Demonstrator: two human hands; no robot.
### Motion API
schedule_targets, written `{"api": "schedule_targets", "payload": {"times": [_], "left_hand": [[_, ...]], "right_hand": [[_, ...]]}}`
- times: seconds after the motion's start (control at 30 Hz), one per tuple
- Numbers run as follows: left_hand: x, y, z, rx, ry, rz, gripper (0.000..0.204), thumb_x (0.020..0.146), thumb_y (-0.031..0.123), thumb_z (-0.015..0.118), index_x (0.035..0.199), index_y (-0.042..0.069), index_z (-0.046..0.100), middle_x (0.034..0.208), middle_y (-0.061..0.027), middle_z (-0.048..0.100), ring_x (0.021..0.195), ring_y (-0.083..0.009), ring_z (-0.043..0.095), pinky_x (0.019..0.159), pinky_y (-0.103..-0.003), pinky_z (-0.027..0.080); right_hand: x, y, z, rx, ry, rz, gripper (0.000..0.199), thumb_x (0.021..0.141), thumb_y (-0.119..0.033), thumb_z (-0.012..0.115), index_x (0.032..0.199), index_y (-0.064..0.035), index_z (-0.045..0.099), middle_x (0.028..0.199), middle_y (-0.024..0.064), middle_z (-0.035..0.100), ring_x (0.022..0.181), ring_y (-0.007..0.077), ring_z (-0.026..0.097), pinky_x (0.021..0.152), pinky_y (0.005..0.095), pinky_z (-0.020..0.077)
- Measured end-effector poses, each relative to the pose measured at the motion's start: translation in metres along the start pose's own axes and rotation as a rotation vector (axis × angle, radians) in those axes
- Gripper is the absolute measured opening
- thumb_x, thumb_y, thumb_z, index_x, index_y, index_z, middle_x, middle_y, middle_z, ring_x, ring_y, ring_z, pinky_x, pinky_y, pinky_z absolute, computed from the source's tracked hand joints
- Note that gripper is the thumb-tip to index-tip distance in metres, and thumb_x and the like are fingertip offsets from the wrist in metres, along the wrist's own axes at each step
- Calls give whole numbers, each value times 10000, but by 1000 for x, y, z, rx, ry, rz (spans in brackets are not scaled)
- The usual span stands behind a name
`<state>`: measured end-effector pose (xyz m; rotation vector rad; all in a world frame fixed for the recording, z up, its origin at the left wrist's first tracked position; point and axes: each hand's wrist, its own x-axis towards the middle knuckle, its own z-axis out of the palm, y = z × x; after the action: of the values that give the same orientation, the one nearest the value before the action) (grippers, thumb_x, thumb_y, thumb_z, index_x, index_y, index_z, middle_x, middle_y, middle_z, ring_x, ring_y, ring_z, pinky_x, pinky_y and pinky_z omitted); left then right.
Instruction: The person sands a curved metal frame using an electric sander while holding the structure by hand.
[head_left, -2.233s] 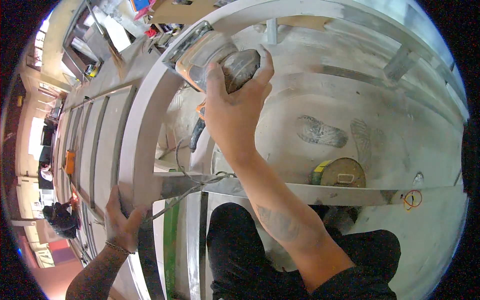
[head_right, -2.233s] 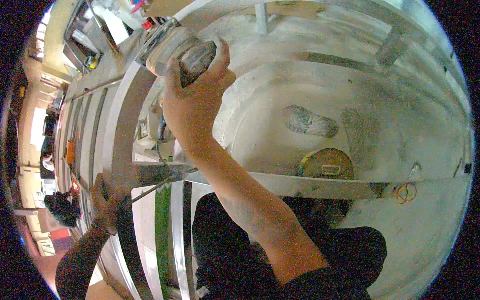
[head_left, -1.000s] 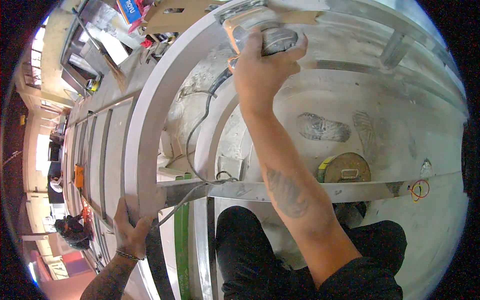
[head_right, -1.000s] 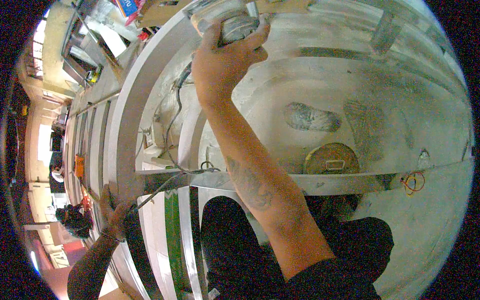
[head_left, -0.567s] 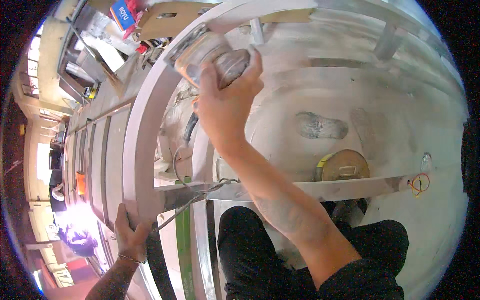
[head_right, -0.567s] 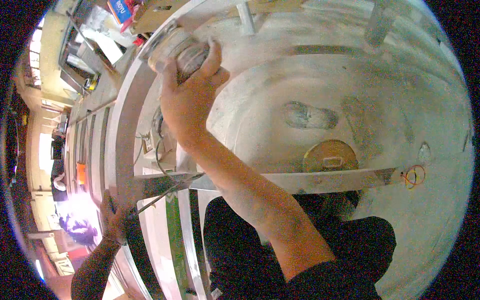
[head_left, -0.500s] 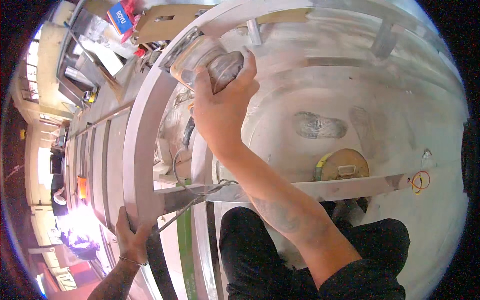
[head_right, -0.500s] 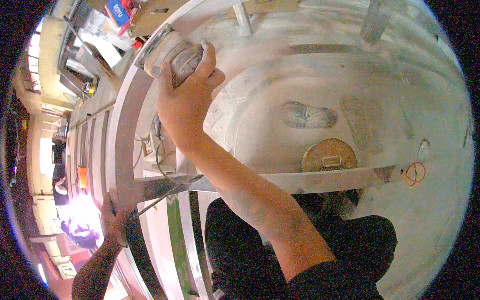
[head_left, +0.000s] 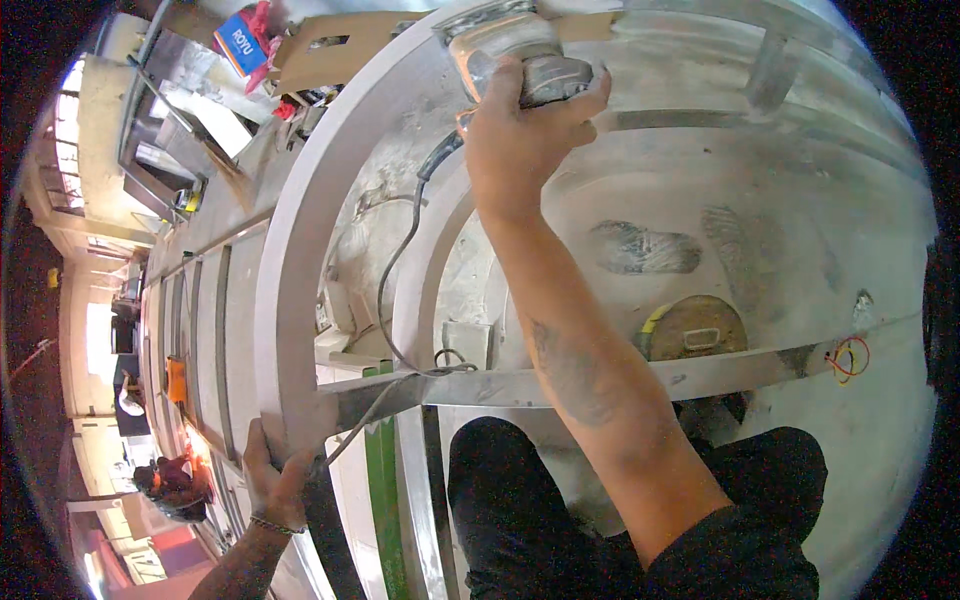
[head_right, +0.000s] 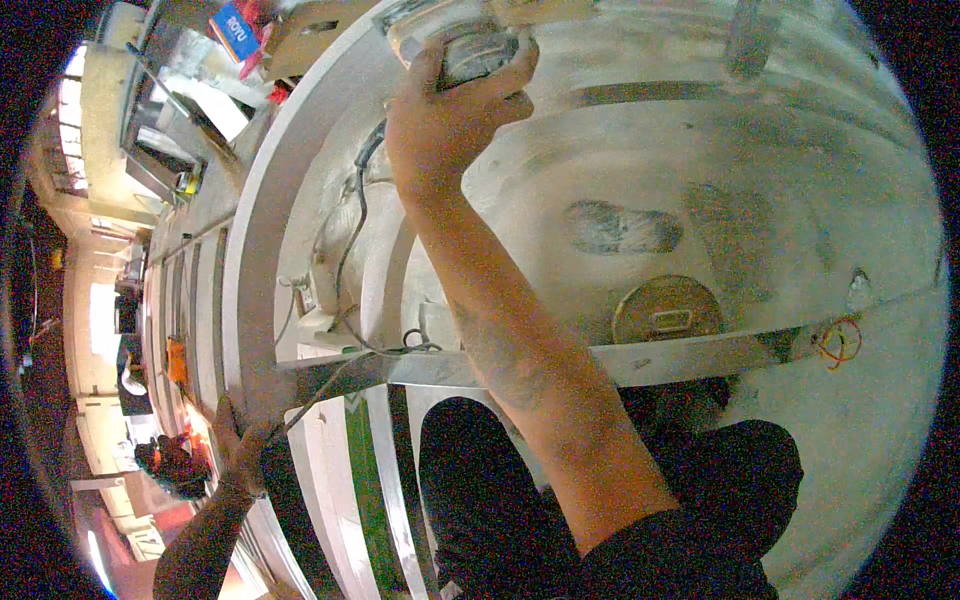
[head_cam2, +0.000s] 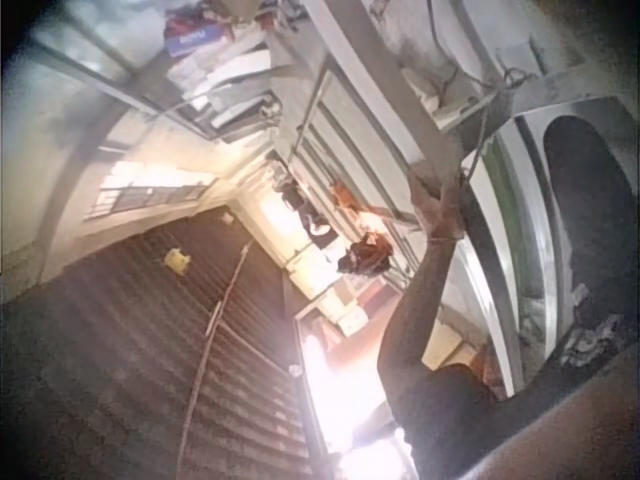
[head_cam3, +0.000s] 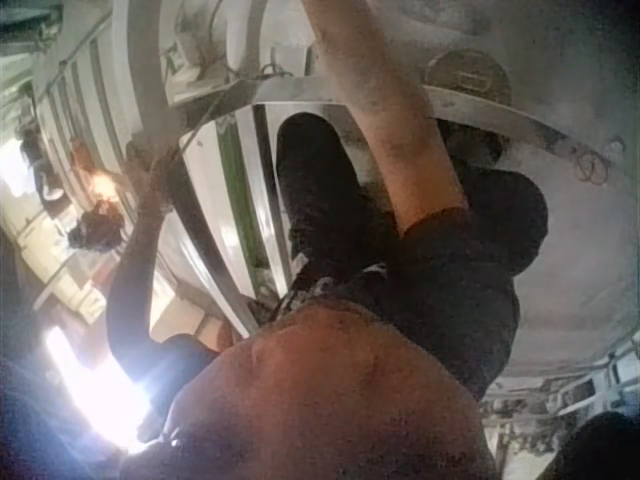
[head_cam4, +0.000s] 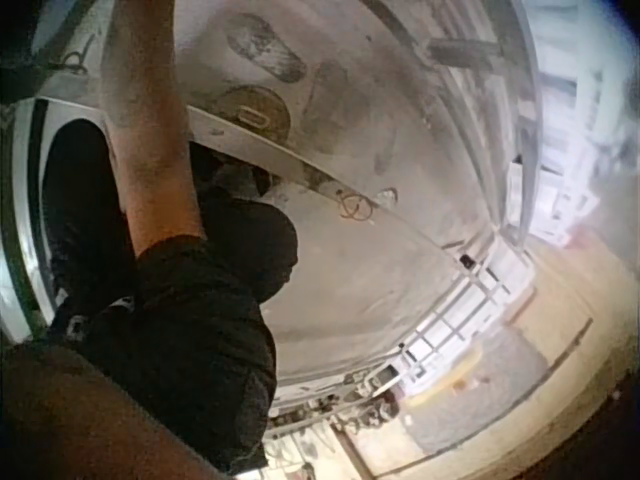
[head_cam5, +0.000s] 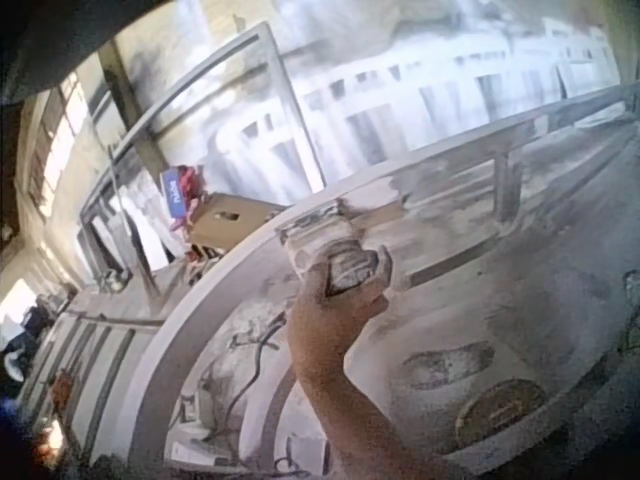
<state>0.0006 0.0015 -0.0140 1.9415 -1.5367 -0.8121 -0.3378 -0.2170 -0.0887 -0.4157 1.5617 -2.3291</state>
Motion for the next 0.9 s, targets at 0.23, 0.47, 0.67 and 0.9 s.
{"api": "schedule_targets", "payload": {"times": [0.23, 0.47, 0.67, 0.9], "left_hand": [[1, -2, -6, 113, -40, 23, 549, 751, 313, 734, 1140, -25, 548, 1012, -119, 647, 912, -199, 610, 828, -355, 525], [5, -18, -4, 191, 36, 104, 623, 762, 351, 734, 1176, -71, 541, 1056, -167, 666, 954, -235, 630, 869, -394, 526], [3, -7, -9, 212, -54, 59, 571, 763, 336, 727, 1152, -47, 559, 1040, -184, 685, 946, -252, 653, 865, -397, 533], [2, 4, -4, 200, -45, 21, 543, 772, 311, 719, 1152, -45, 565, 1011, -172, 682, 903, -238, 651, 822, -387, 542]], "right_hand": [[-25, 5, 1, -111, -21, -80, 883, 944, -207, 691, 1568, -42, 88, 1297, 360, 311, 963, 397, 643, 699, 392, 650], [-66, -13, -15, -65, -218, 40, 833, 920, -214, 731, 1553, -22, 225, 1281, 332, 414, 1140, 416, 551, 998, 476, 497], [-99, -18, -28, -153, -368, -54, 807, 918, -217, 732, 1540, -20, 255, 1278, 310, 433, 1145, 421, 542, 1011, 479, 473], [-133, -28, -52, -79, -541, -13, 791, 884, -198, 752, 1527, -39, 320, 1286, 275, 454, 1186, 383, 531, 1030, 478, 457]]}}
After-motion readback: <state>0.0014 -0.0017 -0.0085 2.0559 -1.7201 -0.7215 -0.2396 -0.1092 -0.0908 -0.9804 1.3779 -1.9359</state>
